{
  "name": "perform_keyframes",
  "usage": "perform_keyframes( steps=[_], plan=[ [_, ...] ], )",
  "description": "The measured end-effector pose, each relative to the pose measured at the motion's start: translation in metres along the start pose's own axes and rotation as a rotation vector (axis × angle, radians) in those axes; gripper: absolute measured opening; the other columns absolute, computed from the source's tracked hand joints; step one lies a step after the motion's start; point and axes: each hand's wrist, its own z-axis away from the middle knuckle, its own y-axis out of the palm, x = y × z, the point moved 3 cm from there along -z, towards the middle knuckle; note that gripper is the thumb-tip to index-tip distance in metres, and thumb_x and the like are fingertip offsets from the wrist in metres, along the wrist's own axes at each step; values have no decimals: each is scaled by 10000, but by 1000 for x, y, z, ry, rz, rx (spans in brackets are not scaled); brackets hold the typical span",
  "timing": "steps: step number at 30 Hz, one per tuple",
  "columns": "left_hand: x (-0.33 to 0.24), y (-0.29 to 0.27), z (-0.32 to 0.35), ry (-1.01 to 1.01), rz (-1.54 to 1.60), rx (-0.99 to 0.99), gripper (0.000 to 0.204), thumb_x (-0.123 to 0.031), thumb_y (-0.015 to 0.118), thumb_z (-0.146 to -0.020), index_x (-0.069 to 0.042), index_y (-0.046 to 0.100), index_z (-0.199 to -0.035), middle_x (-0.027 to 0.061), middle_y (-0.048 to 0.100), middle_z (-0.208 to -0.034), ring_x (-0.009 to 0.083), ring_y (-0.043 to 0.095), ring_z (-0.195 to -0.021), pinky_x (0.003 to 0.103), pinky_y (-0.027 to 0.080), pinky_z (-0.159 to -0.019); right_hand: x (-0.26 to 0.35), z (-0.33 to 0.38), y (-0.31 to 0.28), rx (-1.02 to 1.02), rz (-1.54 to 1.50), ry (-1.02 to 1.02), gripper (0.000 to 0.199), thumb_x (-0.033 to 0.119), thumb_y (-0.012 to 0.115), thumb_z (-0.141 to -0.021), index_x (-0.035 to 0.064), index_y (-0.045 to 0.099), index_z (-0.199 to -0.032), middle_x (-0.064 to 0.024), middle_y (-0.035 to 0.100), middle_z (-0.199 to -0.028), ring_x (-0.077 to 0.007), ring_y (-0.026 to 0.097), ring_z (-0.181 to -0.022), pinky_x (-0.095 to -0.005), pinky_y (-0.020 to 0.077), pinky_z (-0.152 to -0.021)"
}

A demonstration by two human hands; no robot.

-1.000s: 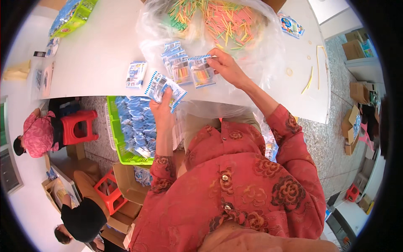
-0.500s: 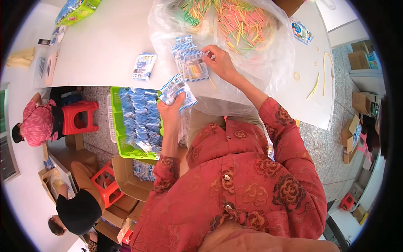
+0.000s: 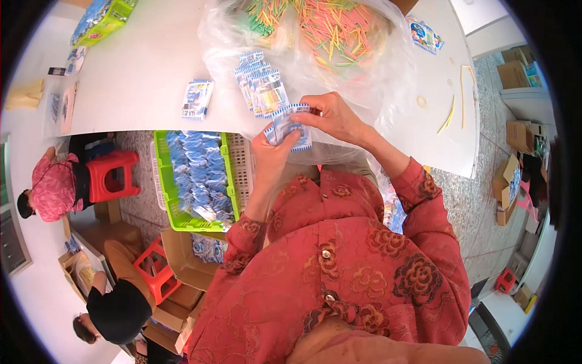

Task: Putting colorful rubber bands into small plastic bags.

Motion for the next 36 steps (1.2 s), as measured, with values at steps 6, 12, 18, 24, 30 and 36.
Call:
perform_keyframes(
  steps=[6, 12, 18, 24, 30, 36],
  plan=[
    [-7, 3, -4, -50, -33, 103, 190, -29, 652, -777, 11, 633, -962, 12, 635, -856, 59, 571, -731, 218, 475, -655, 8, 8, -16, -49, 103, -18, 238, 218, 619, -809, -9, 568, -761, -127, 507, -555, -204, 440, -471, -338, 345, -467],
    [-19, 10, -3, -32, -127, 119, 192, -50, 668, -768, 18, 638, -945, 14, 637, -818, 49, 550, -692, 196, 450, -624, 10, 18, -16, -30, 200, -54, 163, 145, 628, -796, -4, 565, -810, -93, 534, -614, -152, 495, -552, -303, 394, -515],
    [-18, 13, -3, 2, -44, 52, 186, -24, 668, -750, 16, 637, -929, 12, 636, -799, 51, 555, -685, 199, 457, -622, 35, 28, -30, -242, 82, -198, 208, 61, 694, -725, 32, 600, -909, -46, 591, -894, -119, 531, -641, -250, 445, -568],
    [-14, 17, -5, 18, 3, 87, 184, 0, 663, -740, 17, 635, -921, 25, 638, -794, 61, 567, -677, 205, 473, -627, 49, 33, -33, -287, 219, -373, 254, 49, 697, -718, 47, 602, -954, -64, 575, -973, -139, 556, -695, -266, 468, -595],
    [-18, 23, -3, -10, 26, 120, 170, 13, 660, -733, 17, 636, -901, 26, 637, -783, 65, 571, -679, 207, 465, -620, 49, 33, -30, -293, 484, -436, 248, 40, 680, -693, 36, 598, -927, -96, 569, -947, -235, 593, -770, -307, 491, -622],
    [-20, 25, 2, -59, -15, 74, 134, 9, 655, -736, 15, 636, -868, 15, 631, -769, 64, 568, -668, 210, 462, -612, 44, 36, -27, -367, 731, -625, 263, 20, 676, -654, 38, 592, -902, -74, 572, -903, -209, 584, -676, -295, 483, -567]
  ],
)
